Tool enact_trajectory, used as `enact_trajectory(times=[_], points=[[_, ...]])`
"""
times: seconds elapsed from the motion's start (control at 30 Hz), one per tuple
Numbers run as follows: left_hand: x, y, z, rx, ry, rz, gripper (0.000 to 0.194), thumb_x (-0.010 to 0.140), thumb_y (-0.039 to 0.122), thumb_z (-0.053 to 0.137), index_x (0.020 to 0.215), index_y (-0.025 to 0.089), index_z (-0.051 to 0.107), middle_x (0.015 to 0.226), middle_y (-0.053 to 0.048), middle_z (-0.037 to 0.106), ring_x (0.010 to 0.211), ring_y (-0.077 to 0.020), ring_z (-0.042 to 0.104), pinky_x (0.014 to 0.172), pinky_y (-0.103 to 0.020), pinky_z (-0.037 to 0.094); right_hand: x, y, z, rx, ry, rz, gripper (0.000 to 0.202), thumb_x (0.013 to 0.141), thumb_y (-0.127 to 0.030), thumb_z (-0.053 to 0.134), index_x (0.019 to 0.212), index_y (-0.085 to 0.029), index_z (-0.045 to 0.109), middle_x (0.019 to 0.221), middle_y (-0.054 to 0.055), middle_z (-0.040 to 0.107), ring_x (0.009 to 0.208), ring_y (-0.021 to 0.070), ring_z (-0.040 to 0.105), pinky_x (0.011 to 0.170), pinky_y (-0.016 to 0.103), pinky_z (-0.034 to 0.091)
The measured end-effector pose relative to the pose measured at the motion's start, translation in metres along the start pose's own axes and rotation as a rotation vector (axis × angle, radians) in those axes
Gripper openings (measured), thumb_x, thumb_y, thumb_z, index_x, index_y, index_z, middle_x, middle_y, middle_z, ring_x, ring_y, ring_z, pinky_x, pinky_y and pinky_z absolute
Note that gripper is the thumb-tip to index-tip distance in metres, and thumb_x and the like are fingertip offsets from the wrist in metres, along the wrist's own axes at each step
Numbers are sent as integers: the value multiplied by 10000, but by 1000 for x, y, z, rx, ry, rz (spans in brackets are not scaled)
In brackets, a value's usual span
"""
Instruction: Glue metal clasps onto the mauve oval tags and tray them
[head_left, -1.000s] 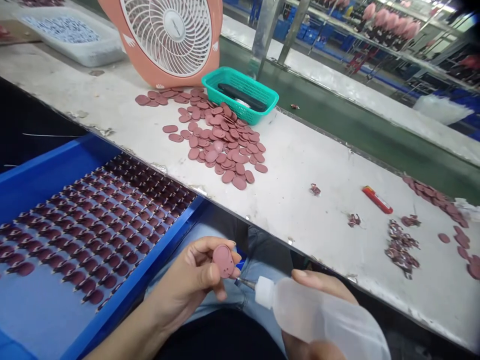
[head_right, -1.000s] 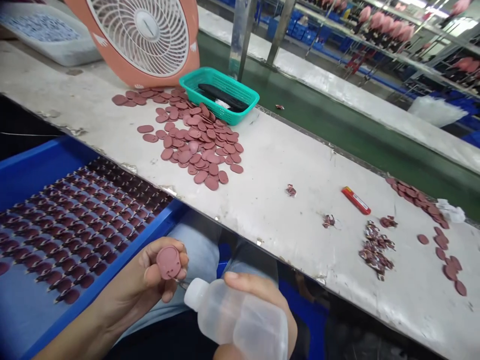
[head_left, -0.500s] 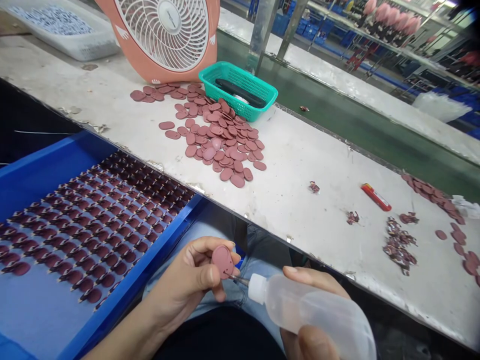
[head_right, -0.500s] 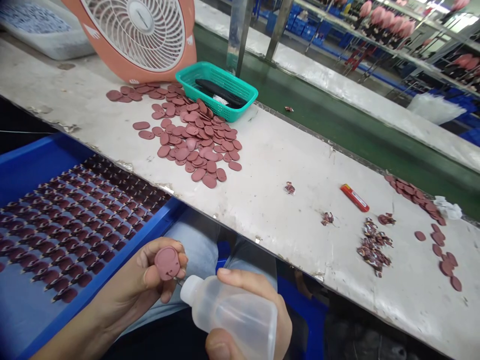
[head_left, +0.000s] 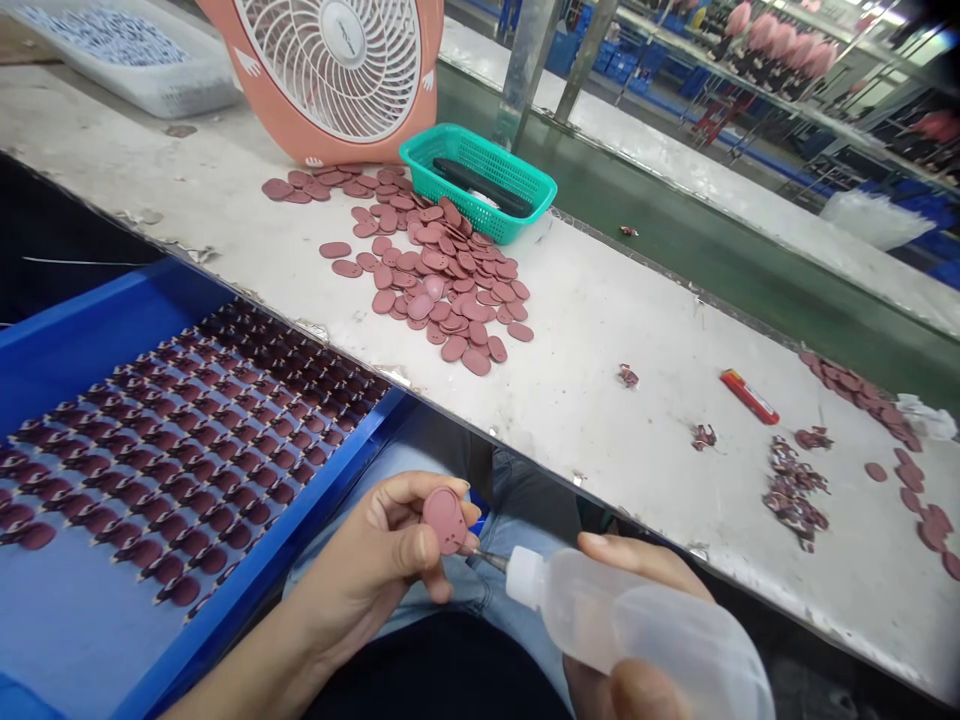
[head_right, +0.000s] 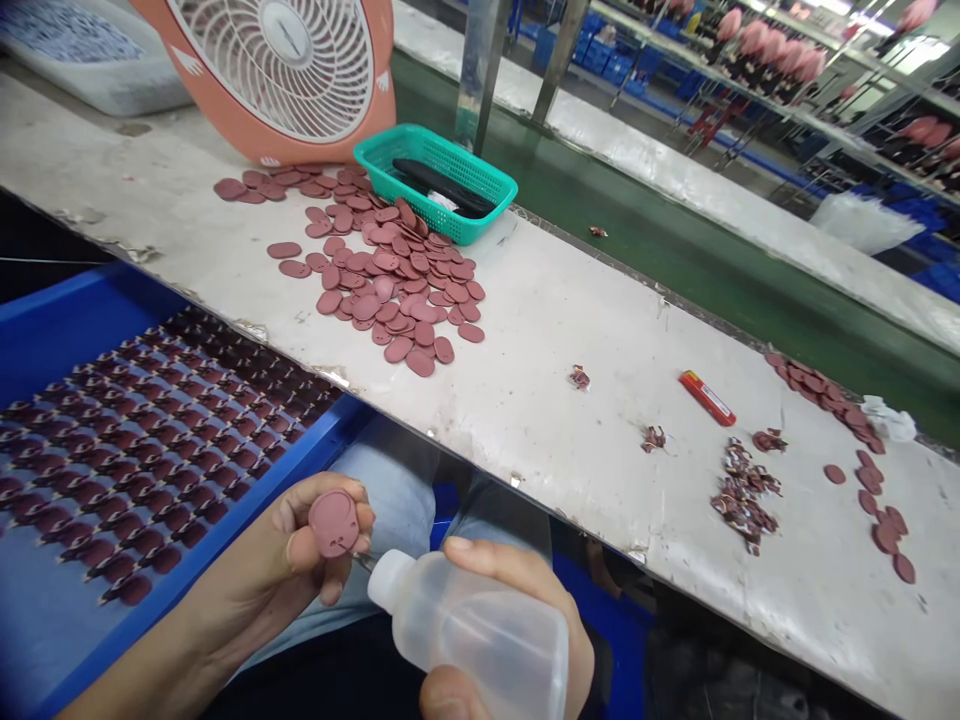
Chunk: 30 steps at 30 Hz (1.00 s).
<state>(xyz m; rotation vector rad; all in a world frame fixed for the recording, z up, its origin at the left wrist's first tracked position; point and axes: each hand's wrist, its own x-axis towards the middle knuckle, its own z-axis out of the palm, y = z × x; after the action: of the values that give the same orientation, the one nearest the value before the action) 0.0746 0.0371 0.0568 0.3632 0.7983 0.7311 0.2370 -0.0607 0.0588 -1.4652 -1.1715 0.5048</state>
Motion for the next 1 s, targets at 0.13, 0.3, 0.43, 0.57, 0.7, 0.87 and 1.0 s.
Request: enact_trajectory(times=[0.13,0.3,0.43,0.57,0.7,0.87,1.0], points=[[0,0,-1,8,5,-7,405,483,358,990,824,229,813,750,-4,785,656,-140,707,446,-154,557,0,2,3,58,48,22,424,883,-551,634,1143,-216,634,812,49,641,510,157,558,393,297,403],[-1,-1,-3,6,4,-16,399,489,361,989,825,236,814,756,-2,784,664,-138,708,451,-147,545,-1,8,6,49,41,40,421,867,-545,647,1121,-209,654,744,38,643,494,170,558,421,320,423],[-1,-2,-4,8,-4,-12,397,495,362,986,831,238,815,752,0,781,670,-142,705,449,-147,540,2,8,6,58,94,-22,397,833,-528,681,1071,-210,673,804,62,671,536,183,583,411,309,405],[-3,-2,-4,-1,-16,-3,390,496,364,983,825,238,816,754,2,783,655,-140,705,452,-151,539,3,6,4,93,46,40,398,871,-532,638,1099,-207,669,764,53,656,502,166,539,400,302,378],[-4,0,-4,-15,-16,-9,387,500,344,984,825,221,814,755,-7,788,662,-148,717,456,-151,549,8,4,8,114,97,-41,351,890,-509,627,1093,-227,669,723,30,648,498,161,533,401,293,355],[-4,2,-2,-18,-20,-5,386,499,324,985,825,214,811,767,-8,793,655,-145,724,456,-151,556,16,3,15,171,117,-92,312,915,-503,605,1061,-239,687,665,-10,632,466,120,507,418,256,378],[-5,0,-3,-3,-21,6,386,507,325,982,834,215,810,779,-7,792,663,-144,719,462,-153,559,16,5,13,161,138,-56,297,912,-464,615,1033,-211,714,729,12,670,491,121,556,425,246,416]])
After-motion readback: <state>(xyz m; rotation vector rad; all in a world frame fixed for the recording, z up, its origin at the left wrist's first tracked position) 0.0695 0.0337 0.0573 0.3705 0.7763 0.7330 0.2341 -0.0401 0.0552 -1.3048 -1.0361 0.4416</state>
